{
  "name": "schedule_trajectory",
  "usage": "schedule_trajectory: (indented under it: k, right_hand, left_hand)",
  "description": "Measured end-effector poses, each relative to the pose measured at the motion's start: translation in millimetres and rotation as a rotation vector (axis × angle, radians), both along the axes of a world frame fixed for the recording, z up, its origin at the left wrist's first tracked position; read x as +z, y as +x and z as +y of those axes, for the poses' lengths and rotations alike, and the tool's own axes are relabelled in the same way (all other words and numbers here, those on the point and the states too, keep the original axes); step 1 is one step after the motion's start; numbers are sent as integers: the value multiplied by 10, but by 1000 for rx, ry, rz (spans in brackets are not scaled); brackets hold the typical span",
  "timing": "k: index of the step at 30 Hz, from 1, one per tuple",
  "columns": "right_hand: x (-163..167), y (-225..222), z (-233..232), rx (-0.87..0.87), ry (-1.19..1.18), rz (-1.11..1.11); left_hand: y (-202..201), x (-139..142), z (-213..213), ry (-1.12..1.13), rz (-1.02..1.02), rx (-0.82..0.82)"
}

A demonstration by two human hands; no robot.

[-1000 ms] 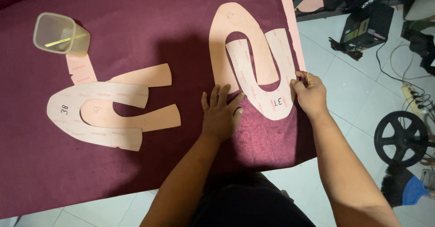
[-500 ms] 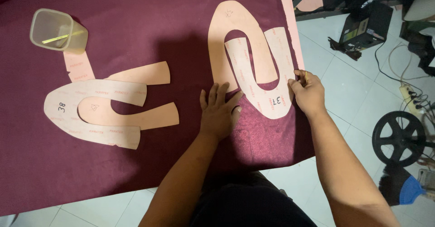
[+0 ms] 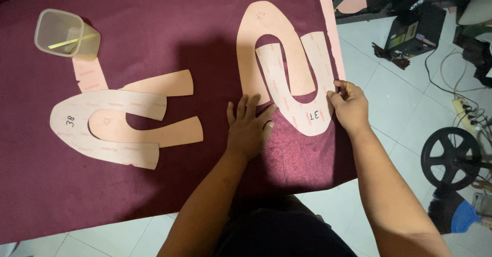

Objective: The person lays out maroon fabric on a padded table, smooths it flat, and arranges curved paper pattern pieces on top. They hold each pattern steady with one hand and trace around its edges with a pen, working through the pieces one at a time and repositioning the fabric as they go.

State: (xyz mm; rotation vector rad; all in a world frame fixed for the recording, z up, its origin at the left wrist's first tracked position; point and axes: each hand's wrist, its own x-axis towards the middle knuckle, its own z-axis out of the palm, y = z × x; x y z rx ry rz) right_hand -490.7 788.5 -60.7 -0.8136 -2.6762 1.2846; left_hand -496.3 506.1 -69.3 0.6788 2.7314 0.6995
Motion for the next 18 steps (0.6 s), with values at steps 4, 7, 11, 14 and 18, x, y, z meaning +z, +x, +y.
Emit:
schedule_trajectory:
  k: [4, 7, 11, 14, 18]
  right_hand:
    - [-13, -7, 22, 33, 73, -4]
    - [-29, 2, 14, 99, 225, 55]
    - [-66, 22, -78, 148, 294, 155]
    - [-74, 20, -165, 183, 263, 164]
    - [-47, 36, -310, 200, 245, 100]
  left_hand:
    - [-18, -18, 11, 0, -17, 9]
    - [-10, -29, 12, 8, -1, 15]
    - [-38, -52, -3, 71, 37, 55]
    - [-74, -69, -36, 126, 63, 101]
    - [-130, -94, -34, 139, 90, 110]
